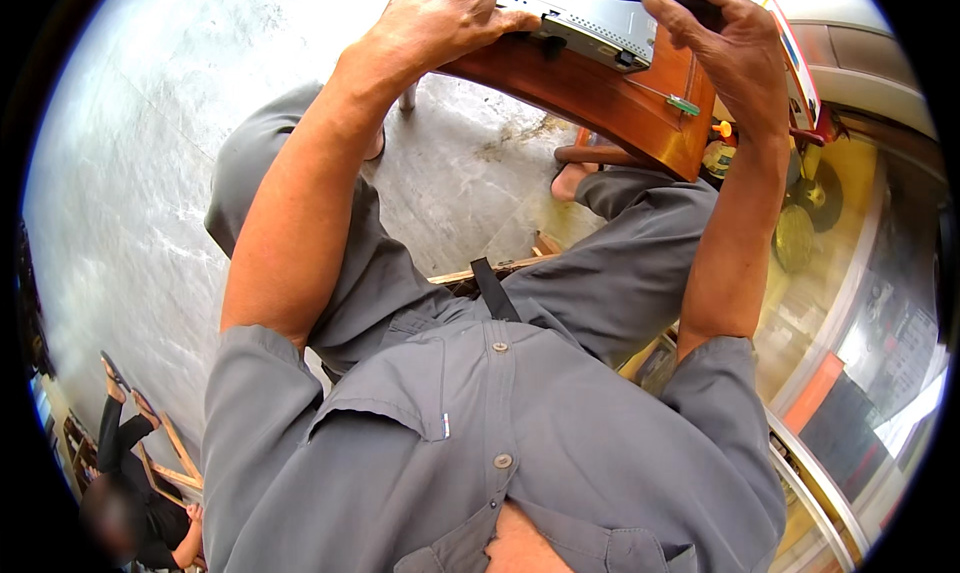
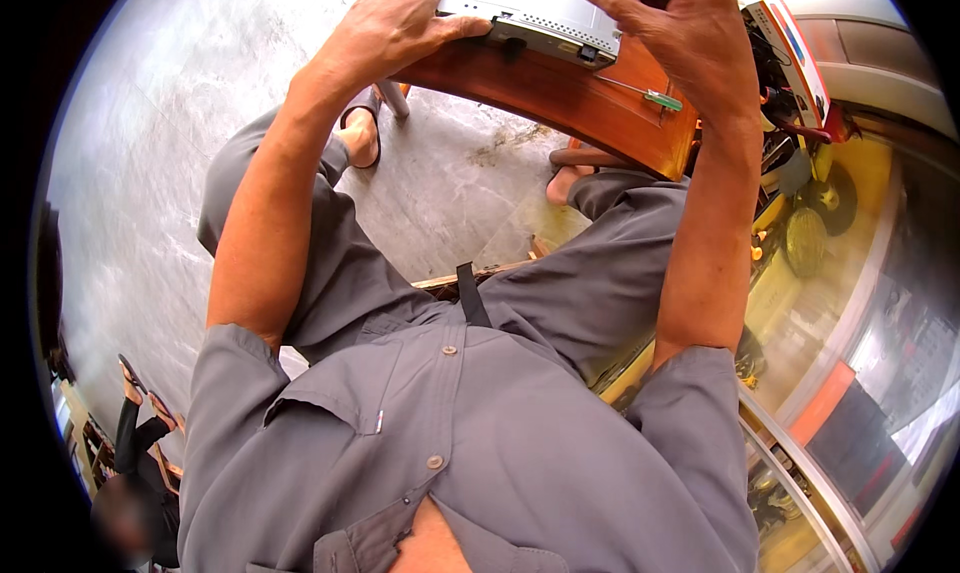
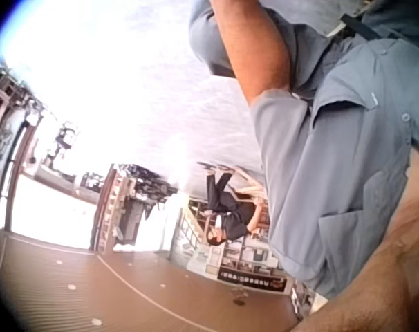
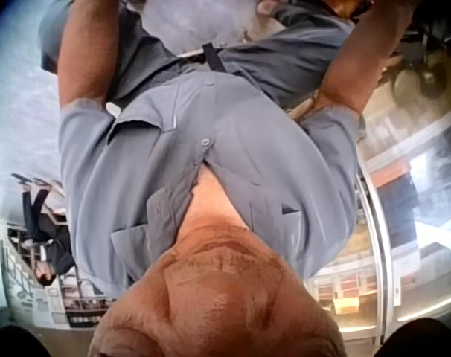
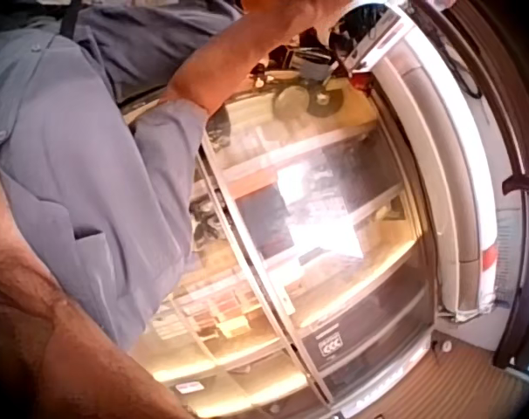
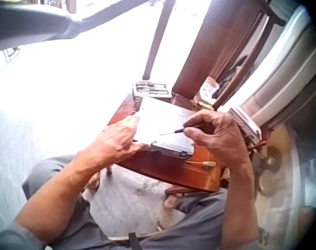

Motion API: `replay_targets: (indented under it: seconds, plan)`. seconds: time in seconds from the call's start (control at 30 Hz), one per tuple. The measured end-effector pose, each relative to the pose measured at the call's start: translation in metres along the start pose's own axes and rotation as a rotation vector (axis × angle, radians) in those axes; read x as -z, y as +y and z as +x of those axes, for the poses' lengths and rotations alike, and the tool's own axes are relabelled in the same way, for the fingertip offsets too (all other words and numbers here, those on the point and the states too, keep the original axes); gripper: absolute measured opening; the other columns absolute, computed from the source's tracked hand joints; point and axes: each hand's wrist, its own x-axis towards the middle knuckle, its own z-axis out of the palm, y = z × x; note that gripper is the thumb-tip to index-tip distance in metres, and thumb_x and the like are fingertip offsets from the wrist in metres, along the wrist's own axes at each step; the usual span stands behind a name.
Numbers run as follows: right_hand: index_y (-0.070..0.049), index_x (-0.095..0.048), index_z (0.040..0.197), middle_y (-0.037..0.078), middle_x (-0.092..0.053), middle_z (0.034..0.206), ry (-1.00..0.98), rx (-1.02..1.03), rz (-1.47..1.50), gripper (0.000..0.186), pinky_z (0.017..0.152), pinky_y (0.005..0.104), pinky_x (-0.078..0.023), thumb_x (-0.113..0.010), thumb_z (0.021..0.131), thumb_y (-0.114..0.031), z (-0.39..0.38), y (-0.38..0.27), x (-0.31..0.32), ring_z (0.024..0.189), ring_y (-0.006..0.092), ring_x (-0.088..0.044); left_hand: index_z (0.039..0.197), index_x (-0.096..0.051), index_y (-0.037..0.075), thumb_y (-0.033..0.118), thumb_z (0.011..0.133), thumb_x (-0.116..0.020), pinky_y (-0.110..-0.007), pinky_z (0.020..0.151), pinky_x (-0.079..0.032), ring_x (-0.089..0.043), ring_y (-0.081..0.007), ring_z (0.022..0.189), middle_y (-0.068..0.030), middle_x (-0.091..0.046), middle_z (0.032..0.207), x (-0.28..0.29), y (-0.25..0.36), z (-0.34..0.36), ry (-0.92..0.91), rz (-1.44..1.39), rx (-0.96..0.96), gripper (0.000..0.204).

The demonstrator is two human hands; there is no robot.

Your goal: The person sits at a wooden table and uses a screwdriver to remove screws from a silver electronic device. They open the casing to reveal a green circuit board, then continue to unscrew and adjust components on the board.

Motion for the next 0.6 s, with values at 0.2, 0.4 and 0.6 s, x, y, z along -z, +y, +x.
replay_targets:
  seconds: [0.2,0.4,0.6]
  plan:
    - [0.003,-0.072,0.093,-0.001,-0.063,0.075,-0.008,0.294,-0.168,0.012,0.060,0.0238,-0.048,-0.076,0.091,-0.009,0.018,0.005,-0.020,0.068,0.0055,-0.059,0.145,-0.045,-0.007,0.035,0.093,-0.072,-0.043,0.115,-0.041,-0.052,-0.0382,0.135,-0.0279,-0.054,0.142,0.005,0.006,0.009,-0.038,-0.067,0.010,0.072]
    - [0.000,-0.070,0.092,-0.002,-0.062,0.074,0.010,0.191,-0.070,0.017,0.055,0.0221,-0.047,-0.073,0.097,-0.016,0.022,0.012,-0.027,0.062,0.0051,-0.058,0.140,-0.046,-0.012,0.038,0.092,-0.073,-0.044,0.110,-0.046,-0.057,-0.0395,0.127,-0.0302,-0.058,0.134,0.009,0.013,0.014,-0.105,0.004,0.118,0.074]
    - [-0.002,-0.068,0.093,-0.003,-0.061,0.073,-0.006,0.134,-0.052,0.018,0.054,0.0211,-0.046,-0.071,0.099,-0.018,0.020,0.015,-0.029,0.062,0.0042,-0.056,0.137,-0.047,-0.014,0.038,0.092,-0.074,-0.044,0.105,-0.048,-0.061,-0.0415,0.120,-0.0323,-0.061,0.126,0.016,0.021,0.018,-0.154,-0.004,0.180,0.074]
